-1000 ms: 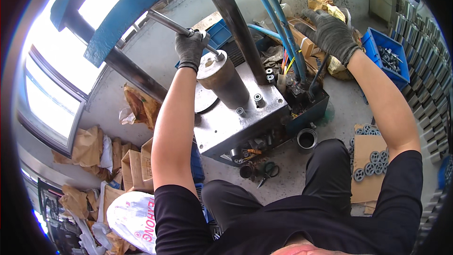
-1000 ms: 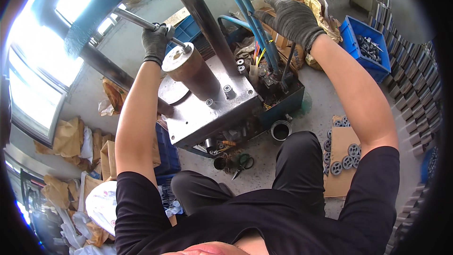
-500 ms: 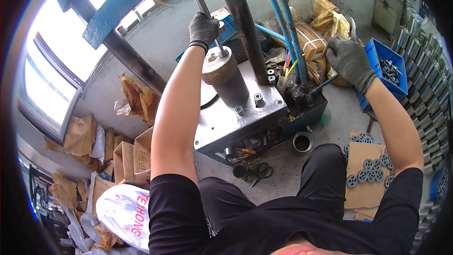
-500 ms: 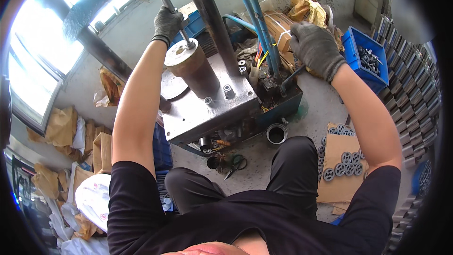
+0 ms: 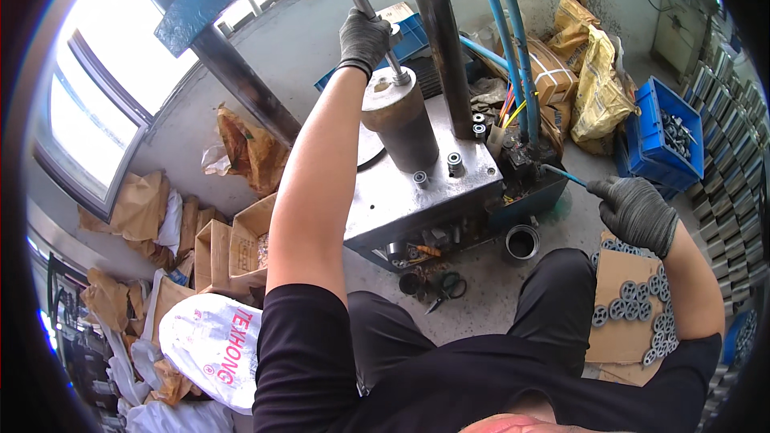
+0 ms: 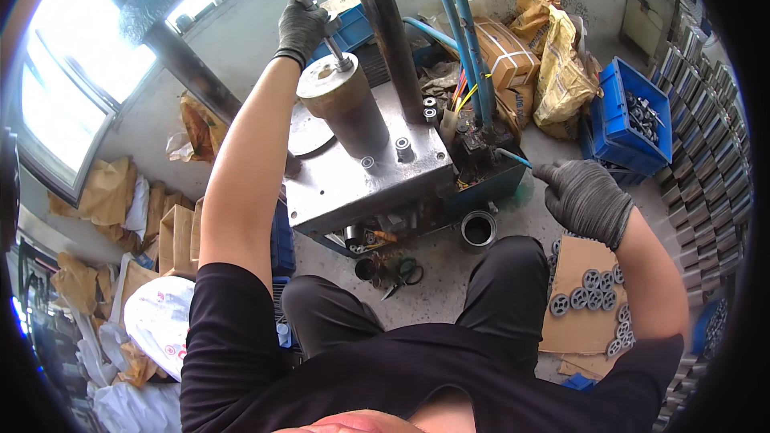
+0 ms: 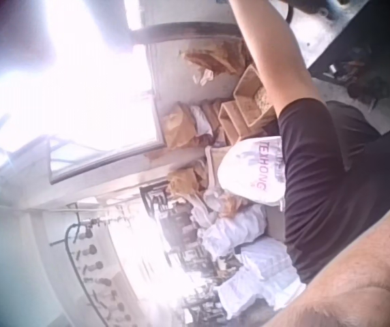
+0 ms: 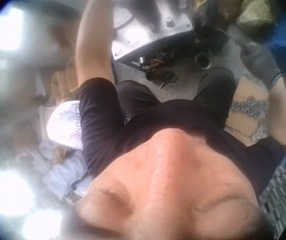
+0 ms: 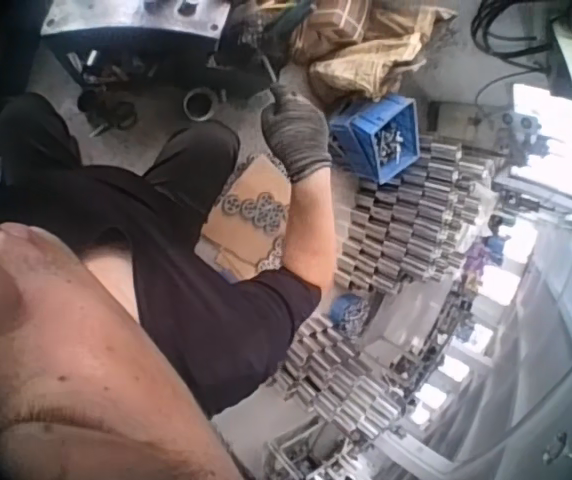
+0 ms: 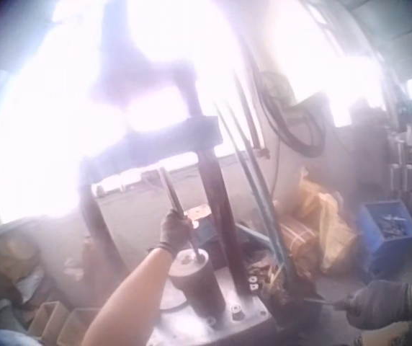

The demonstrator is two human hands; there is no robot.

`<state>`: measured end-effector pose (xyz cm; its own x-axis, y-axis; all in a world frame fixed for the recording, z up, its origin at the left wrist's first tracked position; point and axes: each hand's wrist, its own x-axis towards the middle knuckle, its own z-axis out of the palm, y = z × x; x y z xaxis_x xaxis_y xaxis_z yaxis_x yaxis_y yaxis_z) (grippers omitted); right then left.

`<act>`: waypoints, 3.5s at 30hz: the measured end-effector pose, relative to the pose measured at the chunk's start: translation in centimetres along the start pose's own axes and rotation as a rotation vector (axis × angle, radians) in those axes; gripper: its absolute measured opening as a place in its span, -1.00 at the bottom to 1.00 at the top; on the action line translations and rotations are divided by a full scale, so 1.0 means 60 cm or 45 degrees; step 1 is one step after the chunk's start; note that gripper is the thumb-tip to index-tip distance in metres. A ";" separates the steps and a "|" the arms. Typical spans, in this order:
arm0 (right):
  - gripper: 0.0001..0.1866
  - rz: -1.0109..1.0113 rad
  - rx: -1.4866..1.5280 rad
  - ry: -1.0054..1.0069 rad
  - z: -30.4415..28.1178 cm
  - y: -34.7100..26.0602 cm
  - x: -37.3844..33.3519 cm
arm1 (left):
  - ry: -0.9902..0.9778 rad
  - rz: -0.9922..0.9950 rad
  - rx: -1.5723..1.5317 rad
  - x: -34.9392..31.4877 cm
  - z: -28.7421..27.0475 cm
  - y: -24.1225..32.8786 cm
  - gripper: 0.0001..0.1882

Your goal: The person assembles metal shafts by fitting bearings and gear plates onto the rods, pressing the components together using a press machine, and placing the finished assemblies into a plastic bin.

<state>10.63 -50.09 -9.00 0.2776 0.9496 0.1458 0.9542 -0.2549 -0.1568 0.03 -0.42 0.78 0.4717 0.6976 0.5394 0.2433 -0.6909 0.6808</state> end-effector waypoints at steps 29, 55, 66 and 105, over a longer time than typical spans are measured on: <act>-0.79 0.065 0.069 -0.293 0.050 -0.004 -0.078 | 0.055 0.353 0.461 0.009 0.011 -0.014 -0.43; -0.73 0.001 -0.004 -0.355 0.054 -0.008 -0.084 | 0.068 0.053 0.215 -0.008 0.005 0.008 -0.59; -0.87 -0.091 -0.025 0.744 -0.015 0.011 0.092 | 0.071 0.100 0.285 0.002 0.013 -0.013 -0.57; -0.69 0.042 0.134 -0.322 0.062 0.006 -0.072 | 0.062 0.074 0.228 -0.002 0.008 -0.009 -0.48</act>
<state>9.37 -53.62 -13.34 0.2594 0.9598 -0.1076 0.9243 -0.2790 -0.2603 0.23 -0.24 0.11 0.4488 0.6610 0.6014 0.3662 -0.7499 0.5509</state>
